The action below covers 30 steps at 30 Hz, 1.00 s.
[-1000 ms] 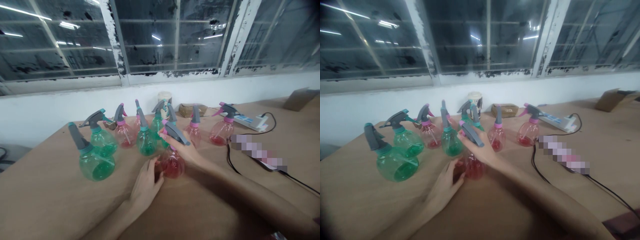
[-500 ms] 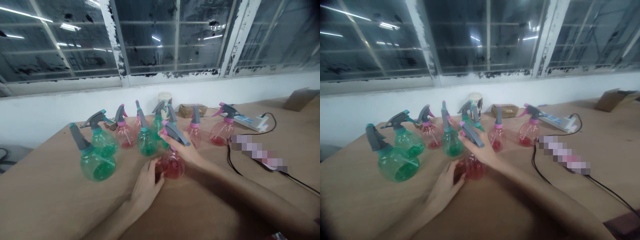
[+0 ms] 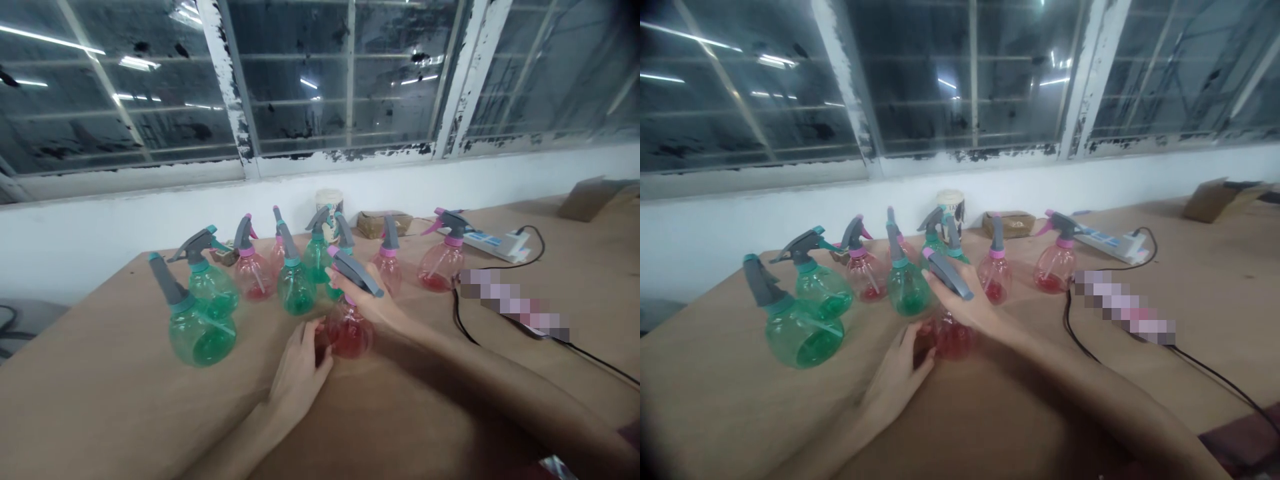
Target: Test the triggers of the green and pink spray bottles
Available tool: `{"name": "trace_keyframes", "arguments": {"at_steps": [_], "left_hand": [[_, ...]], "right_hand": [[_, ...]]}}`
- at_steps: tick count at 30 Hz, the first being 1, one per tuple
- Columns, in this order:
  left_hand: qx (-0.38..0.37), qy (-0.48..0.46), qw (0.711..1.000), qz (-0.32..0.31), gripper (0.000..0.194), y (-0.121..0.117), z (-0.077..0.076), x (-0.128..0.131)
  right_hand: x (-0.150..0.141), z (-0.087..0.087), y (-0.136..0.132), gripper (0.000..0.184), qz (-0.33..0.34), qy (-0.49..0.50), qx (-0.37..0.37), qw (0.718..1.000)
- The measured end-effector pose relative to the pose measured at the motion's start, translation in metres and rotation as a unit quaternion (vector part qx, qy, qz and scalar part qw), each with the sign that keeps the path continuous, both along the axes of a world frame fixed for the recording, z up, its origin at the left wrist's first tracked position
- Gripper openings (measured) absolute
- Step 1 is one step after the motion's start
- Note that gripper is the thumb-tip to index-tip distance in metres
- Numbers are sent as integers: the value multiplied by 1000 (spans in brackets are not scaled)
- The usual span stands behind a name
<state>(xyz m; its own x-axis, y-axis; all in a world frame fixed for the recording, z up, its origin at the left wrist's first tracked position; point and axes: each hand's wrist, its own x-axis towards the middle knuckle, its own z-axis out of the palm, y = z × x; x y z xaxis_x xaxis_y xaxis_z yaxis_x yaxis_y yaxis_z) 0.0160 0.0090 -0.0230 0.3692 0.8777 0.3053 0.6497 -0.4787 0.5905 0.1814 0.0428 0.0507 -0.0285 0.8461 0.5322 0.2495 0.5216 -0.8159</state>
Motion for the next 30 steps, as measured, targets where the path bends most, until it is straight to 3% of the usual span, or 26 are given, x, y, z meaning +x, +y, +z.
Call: {"name": "trace_keyframes", "arguments": {"at_steps": [7, 14, 22, 26, 30], "left_hand": [[10, 1, 1000, -7, 35, 1, 2, 0], [33, 2, 999, 3, 37, 2, -1, 0], [36, 22, 999, -9, 37, 1, 3, 0], [37, 24, 999, -1, 36, 1, 2, 0], [37, 28, 999, 3, 35, 2, 1, -1]], "right_hand": [[0, 0, 0, 19, 5, 35, -9, 999], [25, 3, -17, 23, -19, 36, -27, 999], [101, -12, -38, 23, -189, -19, -57, 980], [134, -15, -23, 29, -268, -20, -3, 963], [144, -19, 1, 35, -296, -22, 19, 955]]}}
